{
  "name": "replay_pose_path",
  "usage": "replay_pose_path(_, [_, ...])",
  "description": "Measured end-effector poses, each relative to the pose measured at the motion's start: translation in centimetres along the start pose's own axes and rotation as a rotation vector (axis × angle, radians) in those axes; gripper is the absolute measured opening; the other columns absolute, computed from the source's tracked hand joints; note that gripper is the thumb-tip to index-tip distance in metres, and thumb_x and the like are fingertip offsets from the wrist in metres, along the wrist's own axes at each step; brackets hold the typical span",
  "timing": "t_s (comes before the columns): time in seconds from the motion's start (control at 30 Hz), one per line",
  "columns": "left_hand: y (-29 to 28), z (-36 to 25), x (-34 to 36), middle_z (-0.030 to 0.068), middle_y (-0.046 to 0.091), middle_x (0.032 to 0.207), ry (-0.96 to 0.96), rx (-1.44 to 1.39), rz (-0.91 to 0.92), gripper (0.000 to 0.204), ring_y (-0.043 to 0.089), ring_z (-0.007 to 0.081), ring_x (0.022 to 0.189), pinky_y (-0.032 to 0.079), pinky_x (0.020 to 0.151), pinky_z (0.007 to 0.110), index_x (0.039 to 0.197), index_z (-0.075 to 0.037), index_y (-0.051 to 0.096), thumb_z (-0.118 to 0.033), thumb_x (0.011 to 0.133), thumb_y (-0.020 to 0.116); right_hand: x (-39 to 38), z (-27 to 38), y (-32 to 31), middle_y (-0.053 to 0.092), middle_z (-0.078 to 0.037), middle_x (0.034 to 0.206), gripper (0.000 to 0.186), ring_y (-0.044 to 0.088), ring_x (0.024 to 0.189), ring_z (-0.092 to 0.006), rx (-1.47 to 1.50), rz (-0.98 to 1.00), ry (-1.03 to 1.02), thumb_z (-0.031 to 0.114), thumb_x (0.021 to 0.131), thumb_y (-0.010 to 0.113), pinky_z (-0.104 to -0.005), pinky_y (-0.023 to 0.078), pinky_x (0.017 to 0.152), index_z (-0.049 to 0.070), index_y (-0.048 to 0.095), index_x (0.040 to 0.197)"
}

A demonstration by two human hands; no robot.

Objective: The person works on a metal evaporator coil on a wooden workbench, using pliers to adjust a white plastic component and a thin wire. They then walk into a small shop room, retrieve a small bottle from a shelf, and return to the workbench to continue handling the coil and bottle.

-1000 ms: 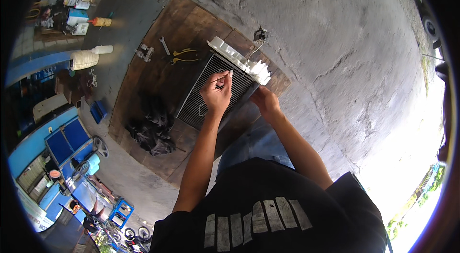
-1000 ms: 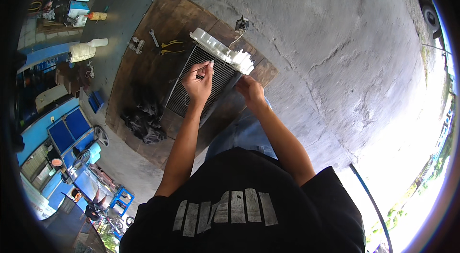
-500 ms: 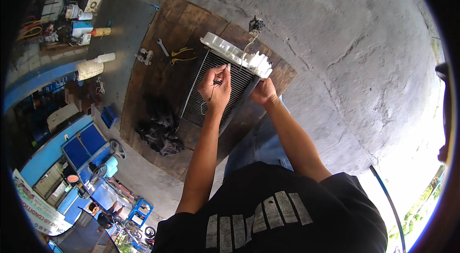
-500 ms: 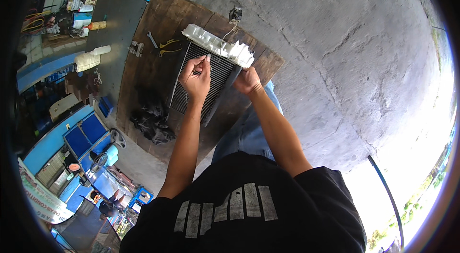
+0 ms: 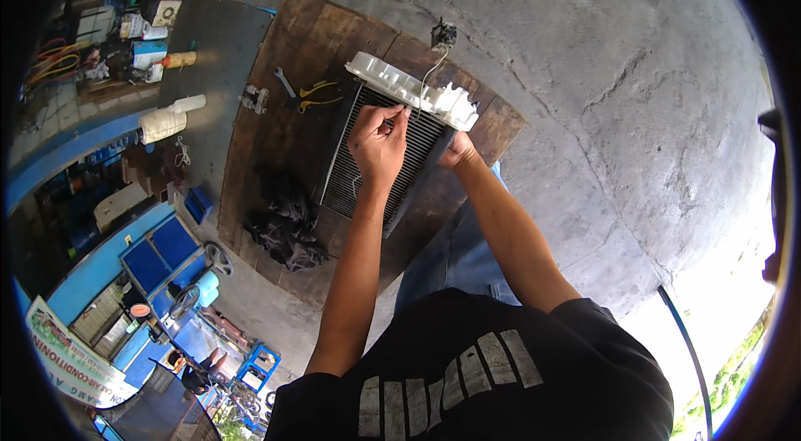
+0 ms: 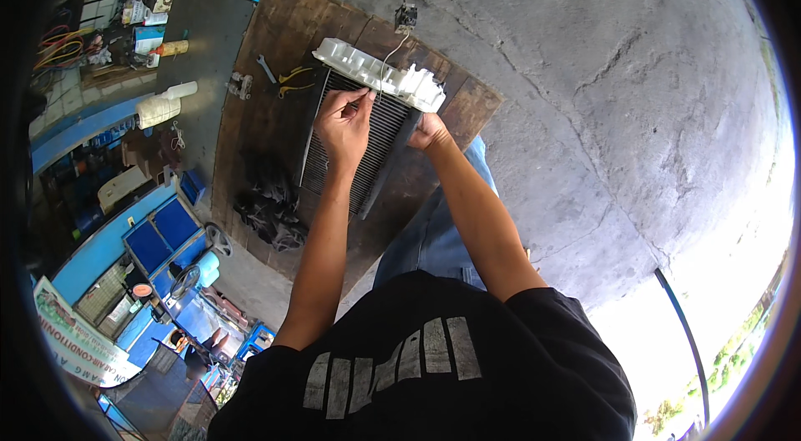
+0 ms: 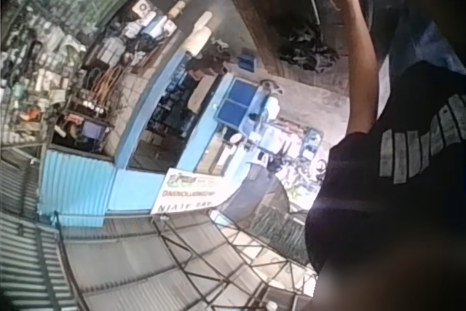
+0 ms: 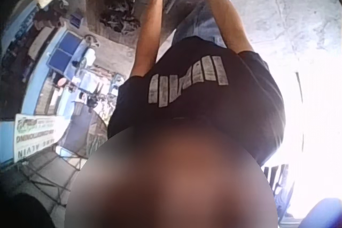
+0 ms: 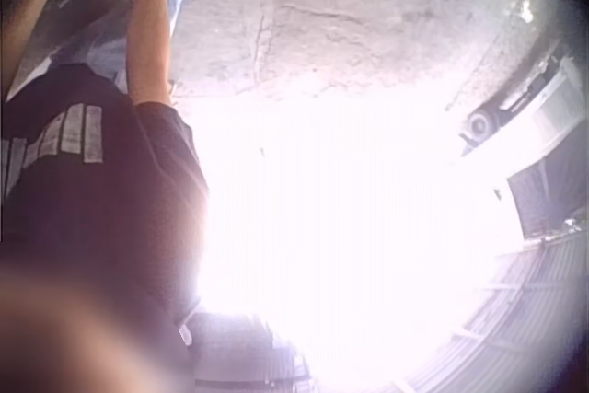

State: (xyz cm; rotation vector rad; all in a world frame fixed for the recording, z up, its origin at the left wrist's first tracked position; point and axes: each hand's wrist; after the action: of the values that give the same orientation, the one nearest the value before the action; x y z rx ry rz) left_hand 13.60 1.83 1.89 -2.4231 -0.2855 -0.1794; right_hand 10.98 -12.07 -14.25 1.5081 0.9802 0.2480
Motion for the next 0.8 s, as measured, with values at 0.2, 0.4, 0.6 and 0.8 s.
replay_pose_path(0.2, [-0.2,0.0,0.4,0.0017,0.068,0.083,0.000,-0.025,0.041,0.010,0.057,0.0091,0.063,0.044,0.054,0.026,0.093,-0.005,0.077,-0.009,0.087,0.084,1.1,-0.1,0.5,0.075,-0.013,0.121,0.040,0.074,0.105,-0.0233,-0.066,0.070,-0.004,0.035,0.106,0.057,-0.0395,0.060,0.096,0.003,0.071,0.126])
replay_pose_path(0.4, [-0.7,0.0,0.5,0.0010,0.068,0.085,-0.017,-0.026,0.089,0.011,0.051,0.0069,0.064,0.041,0.053,0.025,0.099,-0.003,0.080,-0.011,0.091,0.081,1.6,-0.2,0.4,0.076,-0.014,0.120,0.040,0.074,0.103,-0.0243,-0.039,0.068,-0.003,0.036,0.106,0.057,-0.0403,0.061,0.095,0.003,0.072,0.124])
replay_pose_path(0.6, [-0.7,-0.2,0.3,0.0032,0.067,0.086,0.078,0.126,0.046,0.015,0.059,0.0128,0.062,0.044,0.053,0.029,0.103,-0.005,0.081,-0.015,0.092,0.079,2.1,-0.3,-0.6,0.075,-0.014,0.121,0.043,0.074,0.104,-0.0255,-0.024,0.073,-0.007,0.037,0.106,0.056,-0.0415,0.060,0.097,0.002,0.071,0.126])
replay_pose_path(0.8, [-0.4,-0.2,0.2,0.0025,0.066,0.087,0.107,0.155,0.036,0.018,0.057,0.0132,0.061,0.044,0.052,0.029,0.106,-0.005,0.080,-0.012,0.089,0.081,2.1,-0.4,-0.6,0.075,-0.014,0.122,0.043,0.073,0.106,-0.0259,0.007,0.112,-0.019,0.037,0.106,0.056,-0.0421,0.060,0.098,0.002,0.070,0.127])
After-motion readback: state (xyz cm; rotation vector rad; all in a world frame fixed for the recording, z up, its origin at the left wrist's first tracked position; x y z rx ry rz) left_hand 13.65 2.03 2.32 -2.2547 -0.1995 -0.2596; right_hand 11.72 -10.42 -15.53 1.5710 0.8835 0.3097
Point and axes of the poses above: each hand's wrist, its own x-axis towards the middle knuckle, its own y-axis out of the palm, z = x × y
